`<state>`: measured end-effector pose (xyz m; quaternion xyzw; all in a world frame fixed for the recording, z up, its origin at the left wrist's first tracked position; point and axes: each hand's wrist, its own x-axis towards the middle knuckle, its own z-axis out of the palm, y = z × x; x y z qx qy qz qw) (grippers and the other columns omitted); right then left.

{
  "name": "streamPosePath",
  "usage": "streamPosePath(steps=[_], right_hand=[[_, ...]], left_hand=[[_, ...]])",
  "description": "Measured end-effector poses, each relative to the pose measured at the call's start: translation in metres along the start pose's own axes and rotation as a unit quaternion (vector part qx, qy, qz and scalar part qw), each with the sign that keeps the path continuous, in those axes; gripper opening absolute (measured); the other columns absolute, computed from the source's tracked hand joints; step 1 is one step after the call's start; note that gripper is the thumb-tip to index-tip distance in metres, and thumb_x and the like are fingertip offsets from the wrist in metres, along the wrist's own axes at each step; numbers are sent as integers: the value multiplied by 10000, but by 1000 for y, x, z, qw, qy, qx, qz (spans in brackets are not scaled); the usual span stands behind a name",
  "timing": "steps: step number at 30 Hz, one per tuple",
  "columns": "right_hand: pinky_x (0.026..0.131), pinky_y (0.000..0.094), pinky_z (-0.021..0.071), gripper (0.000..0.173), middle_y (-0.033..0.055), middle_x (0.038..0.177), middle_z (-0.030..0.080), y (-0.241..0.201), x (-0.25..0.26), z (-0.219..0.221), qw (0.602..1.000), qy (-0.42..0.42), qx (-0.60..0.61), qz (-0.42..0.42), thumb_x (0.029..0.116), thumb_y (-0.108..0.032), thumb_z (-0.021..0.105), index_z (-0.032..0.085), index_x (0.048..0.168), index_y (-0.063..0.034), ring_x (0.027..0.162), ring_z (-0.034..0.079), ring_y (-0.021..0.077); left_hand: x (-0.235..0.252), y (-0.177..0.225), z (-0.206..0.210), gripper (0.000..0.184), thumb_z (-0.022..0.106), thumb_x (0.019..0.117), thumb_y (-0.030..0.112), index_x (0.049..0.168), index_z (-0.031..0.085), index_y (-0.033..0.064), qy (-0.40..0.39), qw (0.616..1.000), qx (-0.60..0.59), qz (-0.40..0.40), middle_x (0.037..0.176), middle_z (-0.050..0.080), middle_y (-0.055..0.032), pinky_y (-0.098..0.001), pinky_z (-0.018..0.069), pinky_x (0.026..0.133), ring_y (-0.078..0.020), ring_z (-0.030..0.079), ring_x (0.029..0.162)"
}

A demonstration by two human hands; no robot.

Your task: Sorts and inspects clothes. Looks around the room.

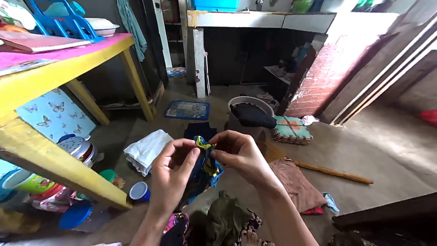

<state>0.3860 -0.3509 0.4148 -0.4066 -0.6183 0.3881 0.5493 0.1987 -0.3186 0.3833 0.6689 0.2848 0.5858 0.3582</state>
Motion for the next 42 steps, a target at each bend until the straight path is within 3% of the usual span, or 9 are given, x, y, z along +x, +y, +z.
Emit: streamPosePath(steps=[6,13,18,22,26,32,35,38,42], right_hand=[[706,251,602,132,34,879,707,3,-2,8,987,-26,-135,-85,856,19,696,698,982,-23,779,684,91],[690,289,586,83,53,1000,636,11,-4,29,956,-33,-273,-99,888,-30,691,706,967,-53,801,641,116],[690,335,596,49,18,1075,639,6,-1,35,962,-55,-259,-61,915,-80,692,702,960,-98,831,650,113],[661,238,561,29,38,1066,654,2,1,33,974,-95,-194,-66,918,-51,681,690,943,-63,823,639,92],[716,246,581,44,40,1049,657,3,5,31,985,-115,-115,-56,932,-37,667,674,974,-49,877,652,104],[696,261,593,91,61,939,689,10,8,36,996,-59,-39,-49,948,-6,643,674,1031,-26,780,670,120],[673,252,579,138,40,893,698,12,7,40,995,-46,-70,-52,897,-22,708,694,1034,-40,767,667,109],[667,247,574,144,19,931,696,14,5,48,992,-41,-107,-59,849,-40,757,699,978,-64,791,664,102],[673,229,563,23,25,999,654,10,5,58,979,-63,-176,-84,911,-80,703,680,910,-77,839,644,88]], left_hand=[[-5,-4,-7,204,707,916,230,1078,741,111,-41,991,115,51,1054,713,23,-265,628,775,-95,707,886],[-8,-8,-11,116,709,786,208,879,703,139,17,972,227,55,859,669,80,-198,590,670,-4,664,762],[-5,2,-13,48,688,823,79,837,681,124,52,992,60,-93,743,669,20,-229,510,528,-78,617,612],[-5,6,-15,137,570,923,-15,862,670,58,74,965,-111,-225,763,648,-40,-237,519,593,-103,598,639],[-4,12,-17,241,457,1015,15,894,664,36,90,923,-230,-296,755,670,-52,-260,571,647,-108,649,674],[-3,7,-35,121,628,953,27,1043,709,21,0,966,-160,-201,925,695,-103,-315,614,759,-172,687,798],[-7,4,-38,110,737,891,44,999,714,49,-12,987,-65,-148,868,708,-69,-270,599,693,-149,683,750],[-10,3,-41,54,701,906,52,959,704,51,-11,987,-72,-145,838,693,-62,-269,584,687,-142,667,733],[-12,0,-44,70,626,970,41,1010,683,46,25,974,-144,-174,896,673,-66,-269,569,729,-130,646,779]])
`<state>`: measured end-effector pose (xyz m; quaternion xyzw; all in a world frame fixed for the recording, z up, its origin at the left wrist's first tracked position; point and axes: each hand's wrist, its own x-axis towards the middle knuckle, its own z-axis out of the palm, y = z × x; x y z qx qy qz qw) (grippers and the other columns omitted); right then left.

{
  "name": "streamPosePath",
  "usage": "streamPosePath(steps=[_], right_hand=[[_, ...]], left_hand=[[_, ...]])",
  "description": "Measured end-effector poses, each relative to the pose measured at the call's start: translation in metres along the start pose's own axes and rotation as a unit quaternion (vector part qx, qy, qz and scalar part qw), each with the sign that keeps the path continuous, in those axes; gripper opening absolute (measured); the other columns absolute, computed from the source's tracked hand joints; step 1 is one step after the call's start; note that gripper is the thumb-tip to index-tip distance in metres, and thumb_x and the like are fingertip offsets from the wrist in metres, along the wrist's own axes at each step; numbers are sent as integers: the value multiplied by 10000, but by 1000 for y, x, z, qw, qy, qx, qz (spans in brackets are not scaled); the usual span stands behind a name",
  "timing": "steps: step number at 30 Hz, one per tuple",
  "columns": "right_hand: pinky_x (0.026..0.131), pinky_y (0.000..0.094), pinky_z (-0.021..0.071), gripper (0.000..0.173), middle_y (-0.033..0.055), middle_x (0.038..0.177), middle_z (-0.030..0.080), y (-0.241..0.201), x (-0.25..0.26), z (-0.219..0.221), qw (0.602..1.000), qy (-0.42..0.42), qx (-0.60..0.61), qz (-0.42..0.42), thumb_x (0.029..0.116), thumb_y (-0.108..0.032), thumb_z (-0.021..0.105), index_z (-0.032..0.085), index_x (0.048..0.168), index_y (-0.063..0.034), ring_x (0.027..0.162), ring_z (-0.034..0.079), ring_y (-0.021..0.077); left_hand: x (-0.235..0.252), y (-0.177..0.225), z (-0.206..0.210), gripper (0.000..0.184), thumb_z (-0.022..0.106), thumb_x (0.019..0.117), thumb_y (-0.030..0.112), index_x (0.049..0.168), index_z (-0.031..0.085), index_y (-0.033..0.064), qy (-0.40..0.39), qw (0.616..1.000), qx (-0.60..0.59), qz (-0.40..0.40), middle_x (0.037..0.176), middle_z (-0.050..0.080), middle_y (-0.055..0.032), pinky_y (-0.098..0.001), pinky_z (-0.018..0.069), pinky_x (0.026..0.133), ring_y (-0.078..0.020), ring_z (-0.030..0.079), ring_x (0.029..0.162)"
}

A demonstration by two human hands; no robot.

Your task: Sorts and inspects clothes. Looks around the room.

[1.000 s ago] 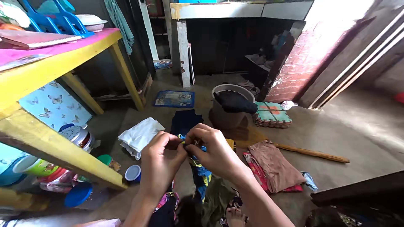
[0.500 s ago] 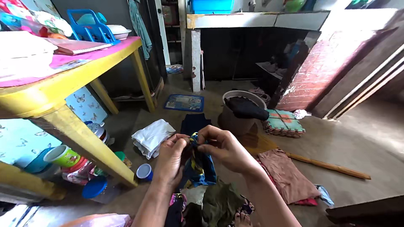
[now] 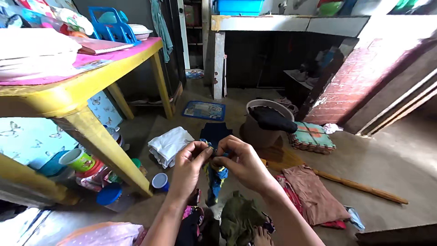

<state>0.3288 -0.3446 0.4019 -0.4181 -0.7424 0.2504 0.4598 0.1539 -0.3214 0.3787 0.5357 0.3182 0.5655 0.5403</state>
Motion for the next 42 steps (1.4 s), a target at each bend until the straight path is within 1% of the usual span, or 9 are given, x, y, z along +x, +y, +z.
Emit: streamPosePath(steps=[6,10,13,22,31,34,37,39,42], right_hand=[[732,280,594,30,51,993,656,5,6,-10,990,-98,98,40,950,-60,666,663,967,-35,846,660,124],[696,273,590,94,57,897,699,6,4,-5,986,-38,151,64,912,-36,706,685,1003,-21,785,677,126],[699,274,603,171,55,889,706,7,4,0,992,2,124,31,862,-11,748,690,1022,-21,781,687,123],[652,270,558,147,60,985,665,12,-5,-21,983,155,73,62,1014,-42,549,599,1153,-39,756,640,105],[600,193,535,156,67,892,704,3,-3,-20,938,71,332,74,1059,-115,469,590,1156,-106,685,646,65],[630,207,585,259,24,851,707,-2,-4,-20,880,69,466,57,1070,-159,380,621,1164,-176,711,682,62],[668,213,588,254,5,865,690,-3,-3,-28,867,119,482,38,1053,-142,393,622,1162,-159,741,671,55],[638,200,578,221,-1,879,676,-8,-4,-28,905,150,393,61,1079,-149,399,607,1153,-151,718,655,37],[505,191,520,162,5,806,682,-8,-9,-21,968,149,191,70,1070,-156,496,609,1185,-141,587,613,43]], left_hand=[[-2,6,4,106,540,1038,82,1018,633,37,49,980,-129,-142,886,672,-88,-296,575,746,-144,659,776],[1,2,-3,79,595,983,-4,987,624,69,45,987,-127,-86,904,678,-74,-316,596,763,-149,674,796],[-1,2,-6,198,594,954,-58,1107,601,66,29,992,-104,-63,975,692,-89,-344,609,814,-174,700,853],[-16,6,-8,171,654,913,109,1071,714,83,-86,989,116,43,923,706,-40,-255,580,723,-125,676,808],[-13,8,-10,246,619,938,40,1161,722,35,-19,999,-39,8,1050,722,-119,-318,595,869,-183,703,939],[-9,4,-13,485,697,897,100,1374,607,91,-6,998,-65,16,1272,672,-94,-336,572,939,-202,669,1123],[-7,-2,-19,889,787,858,455,1576,336,190,-111,993,20,25,1506,510,-34,-390,558,1001,-204,599,1272],[-17,-1,-5,828,808,826,496,1509,470,174,-178,984,28,8,1406,595,-22,-364,583,955,-179,639,1197],[-33,4,23,370,758,920,201,1246,656,59,-219,975,13,-27,1062,730,-22,-273,596,879,-95,703,967]])
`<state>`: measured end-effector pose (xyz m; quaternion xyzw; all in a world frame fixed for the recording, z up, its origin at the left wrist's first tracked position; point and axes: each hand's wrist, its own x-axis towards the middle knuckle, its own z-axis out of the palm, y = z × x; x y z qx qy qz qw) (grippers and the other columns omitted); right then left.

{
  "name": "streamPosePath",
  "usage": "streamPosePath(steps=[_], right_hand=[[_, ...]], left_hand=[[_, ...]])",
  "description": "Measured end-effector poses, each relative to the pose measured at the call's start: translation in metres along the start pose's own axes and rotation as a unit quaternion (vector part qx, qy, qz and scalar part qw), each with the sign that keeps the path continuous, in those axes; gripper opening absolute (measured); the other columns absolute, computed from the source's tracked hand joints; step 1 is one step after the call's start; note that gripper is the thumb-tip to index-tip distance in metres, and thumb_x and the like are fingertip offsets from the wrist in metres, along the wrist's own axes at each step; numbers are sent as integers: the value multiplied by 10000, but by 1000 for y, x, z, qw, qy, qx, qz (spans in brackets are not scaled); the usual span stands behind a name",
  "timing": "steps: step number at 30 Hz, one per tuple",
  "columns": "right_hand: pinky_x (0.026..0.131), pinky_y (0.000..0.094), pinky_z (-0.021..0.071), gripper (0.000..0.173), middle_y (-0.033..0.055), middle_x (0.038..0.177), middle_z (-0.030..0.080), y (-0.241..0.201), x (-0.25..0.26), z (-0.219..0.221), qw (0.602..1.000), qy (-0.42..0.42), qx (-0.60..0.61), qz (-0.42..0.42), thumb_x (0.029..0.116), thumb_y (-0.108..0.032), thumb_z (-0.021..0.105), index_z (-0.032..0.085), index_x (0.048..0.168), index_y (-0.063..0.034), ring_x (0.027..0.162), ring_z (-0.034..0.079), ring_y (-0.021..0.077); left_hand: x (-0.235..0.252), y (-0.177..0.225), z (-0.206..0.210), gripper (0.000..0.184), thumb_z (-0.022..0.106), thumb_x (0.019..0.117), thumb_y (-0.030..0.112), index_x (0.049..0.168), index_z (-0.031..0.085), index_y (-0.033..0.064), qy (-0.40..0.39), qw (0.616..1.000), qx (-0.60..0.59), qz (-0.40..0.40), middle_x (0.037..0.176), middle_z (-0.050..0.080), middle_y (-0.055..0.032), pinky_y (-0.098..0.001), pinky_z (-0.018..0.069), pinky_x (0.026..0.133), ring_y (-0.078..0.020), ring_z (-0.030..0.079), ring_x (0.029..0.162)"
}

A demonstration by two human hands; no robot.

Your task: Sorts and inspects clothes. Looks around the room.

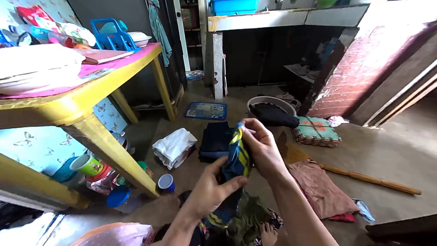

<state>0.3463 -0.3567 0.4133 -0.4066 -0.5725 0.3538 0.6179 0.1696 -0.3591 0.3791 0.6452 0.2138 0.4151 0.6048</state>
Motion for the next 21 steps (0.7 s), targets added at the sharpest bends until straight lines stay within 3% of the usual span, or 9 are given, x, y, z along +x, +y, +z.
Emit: streamPosePath(steps=[2,5,7,10,13,15,17,21], right_hand=[[459,210,493,139,22,738,678,4,-2,-4,995,-10,-95,-11,1044,-158,573,633,1158,-108,529,592,72],[493,210,519,132,29,740,705,-2,1,-17,997,-2,-72,41,1044,-176,584,633,1130,-90,546,621,68],[551,206,552,114,28,770,705,-6,4,-22,998,28,-4,65,1037,-140,583,636,1104,-67,605,647,54],[575,224,569,205,25,830,692,-11,-1,-25,997,13,16,78,1054,-213,553,636,1199,-94,653,653,65],[490,219,513,225,23,700,684,-11,-9,-24,993,-84,-63,51,989,-171,656,664,1188,-66,536,597,60],[441,184,399,282,-19,568,529,-8,-9,-22,983,-156,-90,31,929,-102,716,675,1204,-59,461,449,30],[427,189,359,352,-14,539,455,-8,-9,-21,977,-185,-97,32,913,-41,702,660,1261,-59,440,392,41],[400,181,351,409,-4,508,438,-11,-8,-27,978,-187,-79,44,914,-38,710,628,1314,-62,408,376,41]], left_hand=[[0,2,5,136,720,932,120,1052,736,58,51,998,-12,-21,930,745,-18,-265,602,829,-81,711,871],[7,1,-13,208,582,1029,201,1062,748,78,111,991,-62,-36,980,738,-74,-337,595,843,-141,703,901],[11,1,-23,258,510,1065,199,1060,742,86,114,992,-53,-22,983,725,-68,-316,588,823,-134,689,892],[11,0,-22,223,628,990,198,1171,694,86,63,995,-80,-21,1056,717,-81,-313,584,867,-143,690,954],[9,1,-12,524,818,852,356,1284,654,109,21,987,-151,-55,1115,722,-73,-325,575,934,-144,698,1023],[10,0,-5,436,785,883,325,1242,675,102,32,987,-141,-71,1073,720,-81,-318,586,891,-143,699,971],[13,-3,-2,224,671,966,181,1147,714,56,63,991,-104,-52,987,725,-119,-316,600,802,-158,703,863],[19,-3,4,210,565,1040,156,1022,744,47,185,980,-75,-2,872,722,-98,-280,597,689,-130,689,745]])
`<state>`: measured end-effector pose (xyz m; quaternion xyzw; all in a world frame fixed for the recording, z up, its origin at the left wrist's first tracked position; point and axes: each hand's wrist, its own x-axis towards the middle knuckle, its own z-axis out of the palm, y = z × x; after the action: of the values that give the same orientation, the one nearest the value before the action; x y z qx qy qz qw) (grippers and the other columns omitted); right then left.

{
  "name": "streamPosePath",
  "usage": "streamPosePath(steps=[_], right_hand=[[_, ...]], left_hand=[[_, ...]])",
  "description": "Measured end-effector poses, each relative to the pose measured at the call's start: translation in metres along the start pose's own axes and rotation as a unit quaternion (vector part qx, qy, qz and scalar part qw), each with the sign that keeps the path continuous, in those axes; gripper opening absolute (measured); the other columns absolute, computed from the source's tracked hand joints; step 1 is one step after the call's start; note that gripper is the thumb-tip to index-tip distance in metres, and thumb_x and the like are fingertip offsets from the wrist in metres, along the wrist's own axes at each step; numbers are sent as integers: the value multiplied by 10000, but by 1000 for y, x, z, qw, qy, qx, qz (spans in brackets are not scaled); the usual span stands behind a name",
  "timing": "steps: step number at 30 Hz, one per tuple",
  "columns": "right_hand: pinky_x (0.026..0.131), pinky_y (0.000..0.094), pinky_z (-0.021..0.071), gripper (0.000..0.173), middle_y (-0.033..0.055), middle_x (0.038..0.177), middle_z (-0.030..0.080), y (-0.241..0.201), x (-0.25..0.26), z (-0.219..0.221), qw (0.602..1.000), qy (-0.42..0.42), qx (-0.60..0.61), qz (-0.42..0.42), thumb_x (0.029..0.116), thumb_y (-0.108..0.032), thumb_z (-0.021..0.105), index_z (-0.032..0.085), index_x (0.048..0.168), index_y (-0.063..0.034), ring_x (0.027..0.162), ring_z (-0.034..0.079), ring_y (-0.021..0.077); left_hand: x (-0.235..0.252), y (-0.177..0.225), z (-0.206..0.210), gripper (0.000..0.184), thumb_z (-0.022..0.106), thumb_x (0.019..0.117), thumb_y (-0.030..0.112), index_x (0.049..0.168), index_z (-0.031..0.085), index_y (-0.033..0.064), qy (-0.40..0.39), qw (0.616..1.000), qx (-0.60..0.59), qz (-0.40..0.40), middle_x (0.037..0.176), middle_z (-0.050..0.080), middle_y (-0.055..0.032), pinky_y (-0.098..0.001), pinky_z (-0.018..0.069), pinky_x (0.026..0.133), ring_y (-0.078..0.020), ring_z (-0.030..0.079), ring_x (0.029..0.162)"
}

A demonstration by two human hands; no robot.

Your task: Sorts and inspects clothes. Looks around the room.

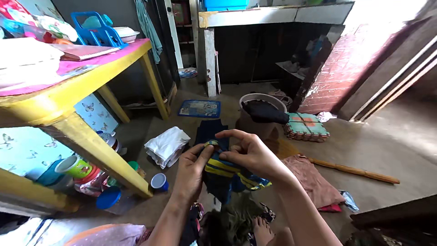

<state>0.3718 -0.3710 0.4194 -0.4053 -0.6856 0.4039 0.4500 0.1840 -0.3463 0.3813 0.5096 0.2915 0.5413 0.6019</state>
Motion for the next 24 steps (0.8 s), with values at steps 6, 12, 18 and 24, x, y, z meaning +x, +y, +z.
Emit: streamPosePath(steps=[6,12,18,24], right_hand=[[419,196,355,344,-14,519,447,-4,0,2,999,-20,-40,3,953,-44,636,667,1296,-40,430,391,42],[459,186,389,300,2,594,554,-17,-4,-3,997,-49,-62,13,993,-66,618,679,1284,-28,483,447,35],[463,177,389,257,-4,577,536,-17,-6,-9,992,-107,-60,38,983,-54,627,688,1231,-22,477,442,23],[771,291,575,411,50,1088,676,6,4,18,1000,-18,-24,6,969,-287,688,630,1296,-45,896,657,105]], left_hand=[[17,-3,-5,168,635,1013,190,936,734,77,141,988,31,55,784,711,-21,-235,573,603,-73,663,659],[29,3,-19,89,697,966,135,915,754,89,181,978,30,95,768,718,24,-202,567,600,-29,654,643],[20,10,-25,161,693,973,282,897,762,159,156,982,74,80,719,690,49,-166,519,516,-5,611,574],[8,14,-13,158,658,1001,213,927,779,144,86,980,124,129,754,714,48,-184,556,566,-21,642,615]])
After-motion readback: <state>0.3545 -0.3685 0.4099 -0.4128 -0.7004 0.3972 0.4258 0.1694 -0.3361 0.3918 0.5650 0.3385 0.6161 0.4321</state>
